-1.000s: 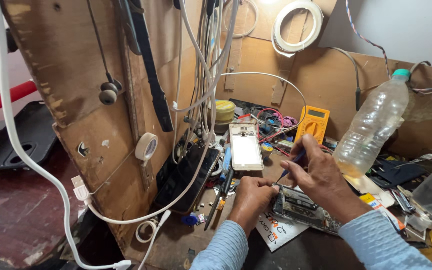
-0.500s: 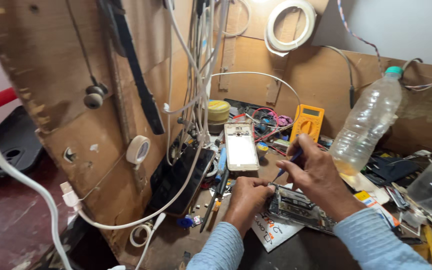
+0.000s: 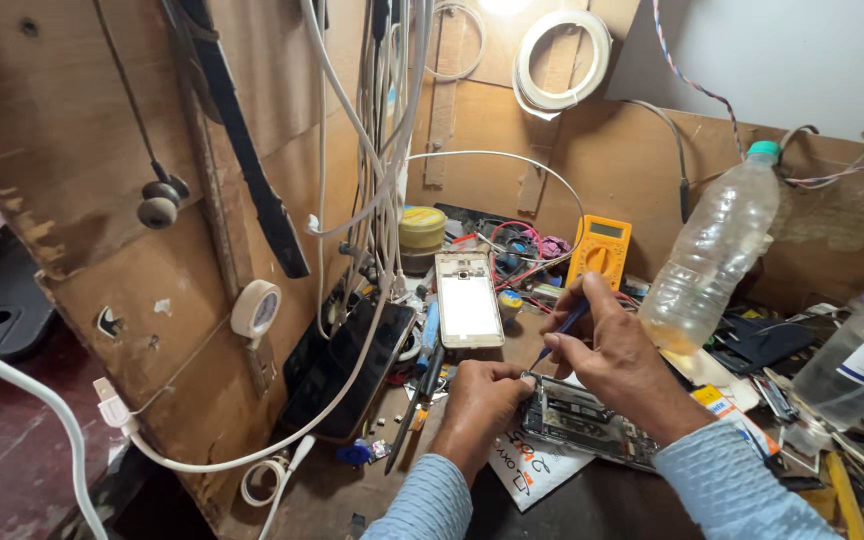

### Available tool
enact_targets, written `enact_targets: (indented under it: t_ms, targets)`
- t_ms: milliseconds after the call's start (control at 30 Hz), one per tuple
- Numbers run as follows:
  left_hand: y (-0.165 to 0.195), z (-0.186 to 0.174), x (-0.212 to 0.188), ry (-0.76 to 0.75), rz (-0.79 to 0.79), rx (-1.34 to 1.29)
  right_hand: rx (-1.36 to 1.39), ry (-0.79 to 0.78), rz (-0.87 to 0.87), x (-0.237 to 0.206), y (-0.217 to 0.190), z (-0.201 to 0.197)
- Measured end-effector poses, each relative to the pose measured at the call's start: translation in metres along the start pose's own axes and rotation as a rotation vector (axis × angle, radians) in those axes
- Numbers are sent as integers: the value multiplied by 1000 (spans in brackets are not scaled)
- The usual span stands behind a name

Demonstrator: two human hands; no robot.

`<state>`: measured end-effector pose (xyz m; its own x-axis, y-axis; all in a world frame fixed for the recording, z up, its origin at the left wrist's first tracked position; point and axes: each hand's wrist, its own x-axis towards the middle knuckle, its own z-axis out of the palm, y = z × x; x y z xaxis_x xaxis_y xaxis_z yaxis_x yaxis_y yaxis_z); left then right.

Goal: The person uses a small screwdriver to adjust components on a disassembled mobile phone chassis. They then place a new battery into the chassis and fit the phone's back cover over it.

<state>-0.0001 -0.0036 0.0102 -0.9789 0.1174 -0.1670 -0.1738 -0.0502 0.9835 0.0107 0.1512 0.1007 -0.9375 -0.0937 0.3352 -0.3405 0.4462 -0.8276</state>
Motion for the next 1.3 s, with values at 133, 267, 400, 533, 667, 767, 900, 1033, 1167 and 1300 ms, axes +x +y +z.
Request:
enact_targets:
  t_ms: [133,267,400,533,667,767,900,1033,1167,1300]
  targets:
    - [-1,1,-1,-44,49,9,-227,87,-116,0,9,-2]
    - [-2,1,0,-26,22,-39,-104,59,-72,1,11,0]
    - [-2,1,2,-39,33,-19,-136,68,-18,0,8,-1]
    - [-3,2,3,-27,34,0,-276,141,-105,-2,7,0]
    - [-3,2,4,-28,-9,-48,62,-28,-55,3,4,-1]
    - [-3,4,4,-54,44,-25,-244,90,-10,0,3,0]
    - [-3,2,2,-27,21,-39,-277,140,-164,-2,7,4]
    - [-4,0,2,-20,120,121,-4,-22,-35,4,11,-2]
    - [-4,2,2,-29,67,35,41,-21,43,4,10,-1]
    - [-3,1,0,2,60,55,-216,118,-120,0,6,7]
